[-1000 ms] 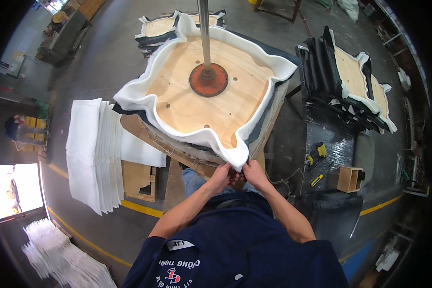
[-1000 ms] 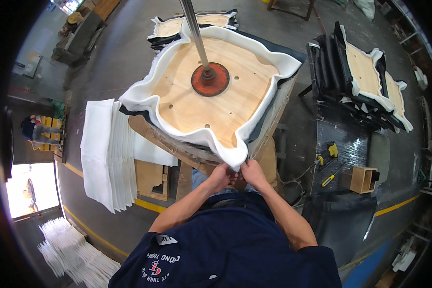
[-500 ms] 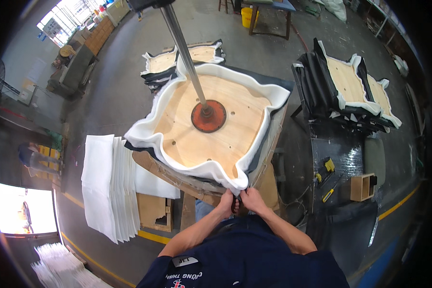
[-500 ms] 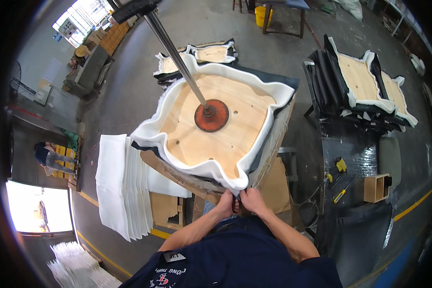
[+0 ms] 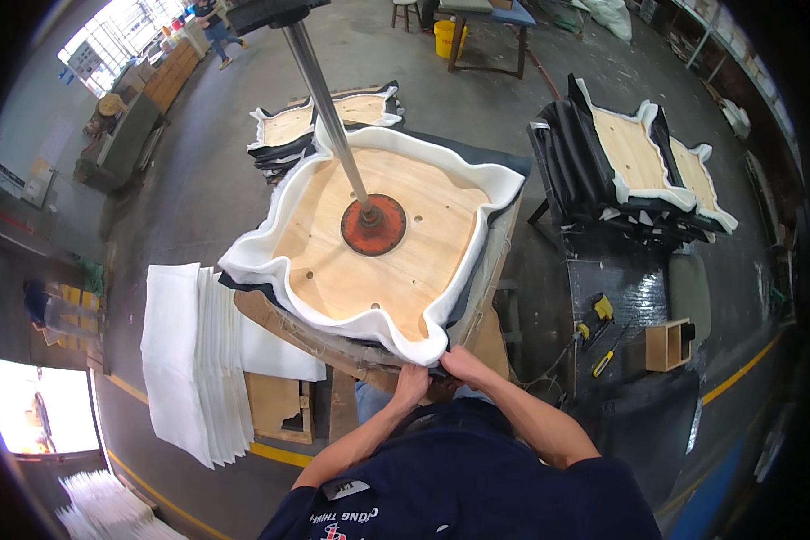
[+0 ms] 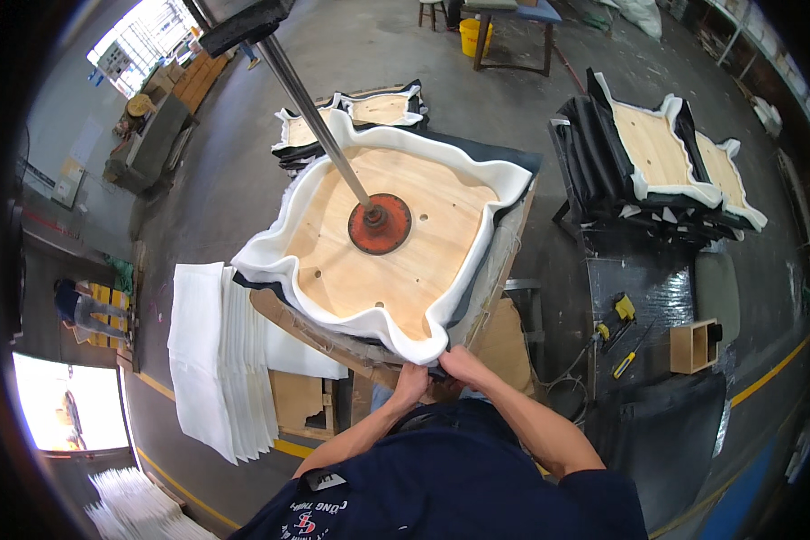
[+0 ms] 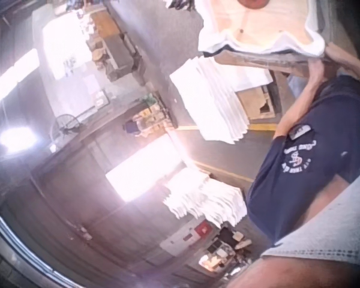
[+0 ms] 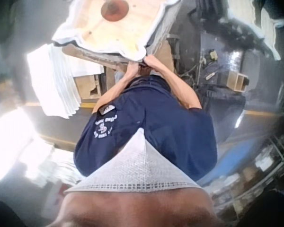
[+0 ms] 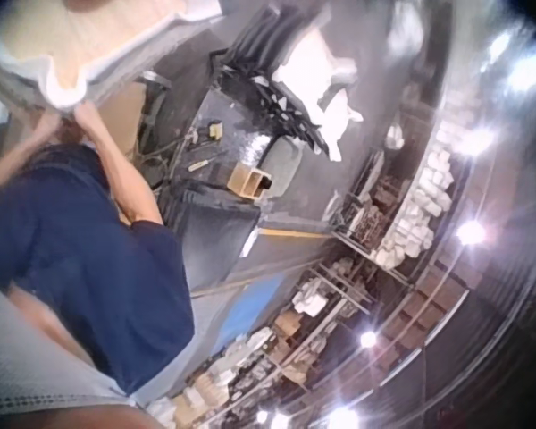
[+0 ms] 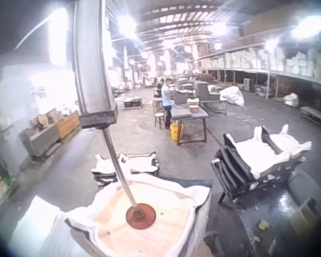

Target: The person places a dark fabric cover over a seat cushion, then positions a white foam layer and a wooden seat base onto a vertical press. They pull the fabric edges over the base and use a yellow staple gun to secure the fabric around the perimeter.

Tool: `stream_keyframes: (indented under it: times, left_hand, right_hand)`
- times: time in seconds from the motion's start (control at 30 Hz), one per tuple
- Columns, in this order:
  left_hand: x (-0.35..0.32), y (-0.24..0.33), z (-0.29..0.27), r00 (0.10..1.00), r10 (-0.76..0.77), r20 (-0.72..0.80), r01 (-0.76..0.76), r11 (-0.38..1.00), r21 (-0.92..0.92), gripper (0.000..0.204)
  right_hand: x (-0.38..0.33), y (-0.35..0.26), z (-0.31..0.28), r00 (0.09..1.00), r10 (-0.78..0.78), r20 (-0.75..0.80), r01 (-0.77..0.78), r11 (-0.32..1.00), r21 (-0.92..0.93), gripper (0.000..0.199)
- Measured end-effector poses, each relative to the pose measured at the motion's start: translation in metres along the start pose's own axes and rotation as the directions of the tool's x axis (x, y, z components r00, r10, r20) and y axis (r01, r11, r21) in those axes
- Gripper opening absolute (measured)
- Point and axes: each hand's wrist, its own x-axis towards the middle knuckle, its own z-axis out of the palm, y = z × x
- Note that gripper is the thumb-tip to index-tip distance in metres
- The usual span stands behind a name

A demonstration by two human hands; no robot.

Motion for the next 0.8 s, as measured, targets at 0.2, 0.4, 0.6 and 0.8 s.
stream_keyframes:
  times: [0.2, 0.4, 0.6, 0.8]
  left_hand:
    - [0.012, 0.012, -0.006, 0.927, -0.32, 0.197, 0.374, 0.834, -0.406, 0.04]
    - [-0.009, -0.003, -0.006, 0.96, -0.221, 0.172, 0.26, 0.933, -0.25, 0.025]
    - [-0.018, 0.029, -0.036, 0.942, -0.282, 0.184, 0.32, 0.918, -0.232, 0.031]
    - [-0.008, 0.027, -0.046, 0.765, -0.485, 0.423, 0.642, 0.625, -0.444, 0.039]
  right_hand:
    - [0.044, 0.043, 0.003, 0.784, -0.605, -0.141, 0.501, 0.749, -0.433, 0.051]
    - [-0.018, 0.025, 0.019, 0.755, -0.622, -0.209, 0.474, 0.737, -0.482, 0.053]
    - [-0.009, 0.027, 0.015, 0.934, -0.353, -0.052, 0.333, 0.914, -0.232, 0.043]
    - [-0.009, 0.042, 0.022, 0.959, -0.248, 0.137, 0.237, 0.967, 0.094, 0.039]
